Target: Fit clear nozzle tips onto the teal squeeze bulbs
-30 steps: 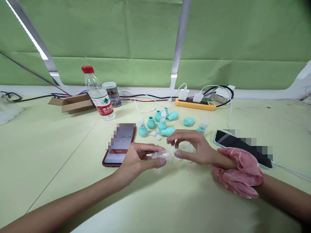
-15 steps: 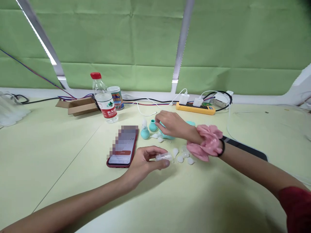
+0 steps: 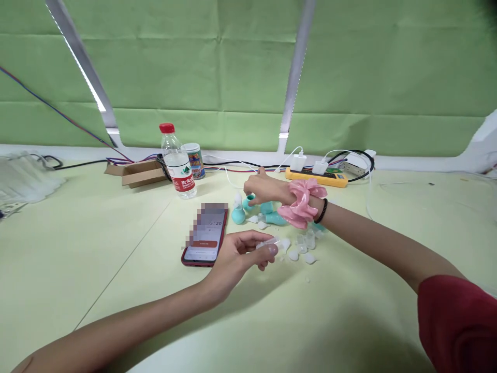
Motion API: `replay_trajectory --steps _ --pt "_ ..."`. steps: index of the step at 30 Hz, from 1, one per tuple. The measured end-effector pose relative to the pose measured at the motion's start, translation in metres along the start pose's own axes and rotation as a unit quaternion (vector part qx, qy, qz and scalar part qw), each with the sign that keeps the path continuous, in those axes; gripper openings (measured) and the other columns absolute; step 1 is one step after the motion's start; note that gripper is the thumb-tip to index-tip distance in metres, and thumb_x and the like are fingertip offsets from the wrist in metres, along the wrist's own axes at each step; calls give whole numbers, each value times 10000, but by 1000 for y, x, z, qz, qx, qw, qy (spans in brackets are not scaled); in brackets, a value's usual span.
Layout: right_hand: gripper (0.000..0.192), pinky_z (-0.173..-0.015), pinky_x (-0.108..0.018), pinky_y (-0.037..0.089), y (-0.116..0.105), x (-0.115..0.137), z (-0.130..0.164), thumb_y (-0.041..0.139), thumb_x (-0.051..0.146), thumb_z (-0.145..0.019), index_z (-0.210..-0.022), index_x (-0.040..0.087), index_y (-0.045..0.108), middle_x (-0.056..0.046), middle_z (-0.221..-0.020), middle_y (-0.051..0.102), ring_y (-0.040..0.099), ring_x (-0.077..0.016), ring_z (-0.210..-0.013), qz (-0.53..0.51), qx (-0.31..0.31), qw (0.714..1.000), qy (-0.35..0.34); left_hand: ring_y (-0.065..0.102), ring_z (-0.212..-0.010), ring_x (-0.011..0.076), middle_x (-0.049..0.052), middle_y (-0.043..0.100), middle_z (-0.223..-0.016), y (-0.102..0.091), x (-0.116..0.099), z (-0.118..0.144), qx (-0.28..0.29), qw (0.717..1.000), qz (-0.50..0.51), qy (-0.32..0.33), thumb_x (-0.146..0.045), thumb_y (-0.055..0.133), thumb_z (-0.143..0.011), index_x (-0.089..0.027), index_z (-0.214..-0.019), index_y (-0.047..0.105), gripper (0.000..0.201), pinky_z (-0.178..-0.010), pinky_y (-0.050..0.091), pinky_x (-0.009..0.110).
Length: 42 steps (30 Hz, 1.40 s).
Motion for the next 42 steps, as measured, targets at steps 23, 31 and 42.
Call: replay_trajectory --steps 23,31,42 --pt "218 -637 -304 426 -9 59 165 530 152 -694 -903 194 482 -33 -772 540 493 -150 -704 -350 -297 888 32 557 -660 109 -2 640 -753 11 -5 6 -21 986 -138 89 -214 672 -644 -192 -874 651 232 -580 478 189" --pt "230 -567 -244 402 -3 62 167 518 153 -682 -896 210 456 -1 -751 541 483 -113 -615 -380 -260 887 45 561 -706 137 20 626 -796 11 -1 3 21 987 -146 62 -229 641 -675 -177 -911 622 242 -637 479 239" --pt "245 -557 -237 420 2 66 164 541 143 -642 -859 225 463 -3 -773 551 517 -134 -664 -459 -272 835 131 487 -750 151 39 554 -845 7 -8 0 10 933 -308 183 -233 649 -665 -198 -854 588 202 -670 422 271"
Point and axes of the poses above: each hand's wrist, its own z-axis away from the middle knuckle, its own y-axis out of the palm, x = y × z, the point moved 3 cm from there along -z, towards the middle knuckle
